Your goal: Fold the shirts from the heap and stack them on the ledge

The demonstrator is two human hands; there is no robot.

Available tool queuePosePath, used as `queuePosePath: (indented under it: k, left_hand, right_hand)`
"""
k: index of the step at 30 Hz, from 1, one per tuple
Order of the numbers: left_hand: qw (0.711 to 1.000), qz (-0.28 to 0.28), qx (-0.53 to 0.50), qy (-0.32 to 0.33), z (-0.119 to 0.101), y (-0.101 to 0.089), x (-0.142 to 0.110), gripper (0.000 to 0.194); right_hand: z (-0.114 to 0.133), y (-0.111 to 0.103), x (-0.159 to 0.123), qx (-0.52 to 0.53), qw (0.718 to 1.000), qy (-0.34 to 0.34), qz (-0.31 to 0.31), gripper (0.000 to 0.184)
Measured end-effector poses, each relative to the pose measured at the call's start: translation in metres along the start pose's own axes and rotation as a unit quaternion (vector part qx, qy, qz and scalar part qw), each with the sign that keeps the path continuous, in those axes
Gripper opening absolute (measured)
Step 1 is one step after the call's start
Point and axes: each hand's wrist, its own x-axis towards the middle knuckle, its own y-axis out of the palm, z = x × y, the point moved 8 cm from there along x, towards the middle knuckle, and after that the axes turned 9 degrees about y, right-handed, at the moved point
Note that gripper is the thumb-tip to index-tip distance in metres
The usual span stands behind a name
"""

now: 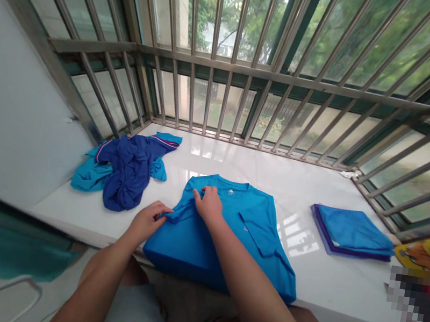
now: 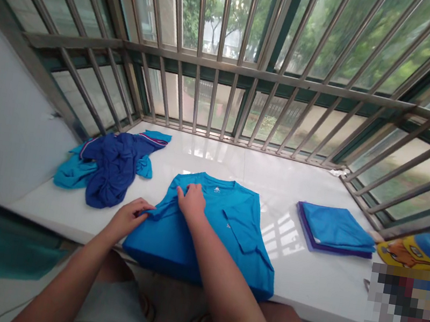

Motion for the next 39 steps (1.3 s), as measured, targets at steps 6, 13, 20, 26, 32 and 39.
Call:
queuePosePath:
  k: [6,13,20,26,32,39]
  left_hand:
    - [1.0,0.009,-0.001,0.015,-0.003,0.003,-0.003,0.037]
    - [0.999,-0.015,0.026,-0.015,-0.003,-0.001,-0.003,0.04]
    - [1.0,0.0,0.015,0.008,-0.007,0.0,-0.004,0.037]
    - [0.997,0.055,0.053,0.017,-0.022,0.004,-0.006,0.035]
    - [1.0,-0.015,0.024,0.003,-0.012,-0.009,0.005,0.039]
    - [0.992,-0.032,0.099,0.073,-0.015,0.009,0.047,0.038]
  right_hand:
    - [0.028,0.033,0.046,-0.08,0.995,-0.005,0.059,0.026]
    - [0.033,0.038,0.073,-0.065,0.99,-0.021,0.125,0.012]
    - [0.038,0.029,0.074,-0.034,0.993,-0.024,0.109,0.015]
    - [0.057,-0.006,0.028,-0.058,0.992,-0.093,0.059,0.02]
    - [0.048,0.013,-0.11,-0.231,0.925,-0.277,0.118,0.035]
    - [0.05,0.016,-0.135,-0.292,0.902,-0.309,0.069,0.011]
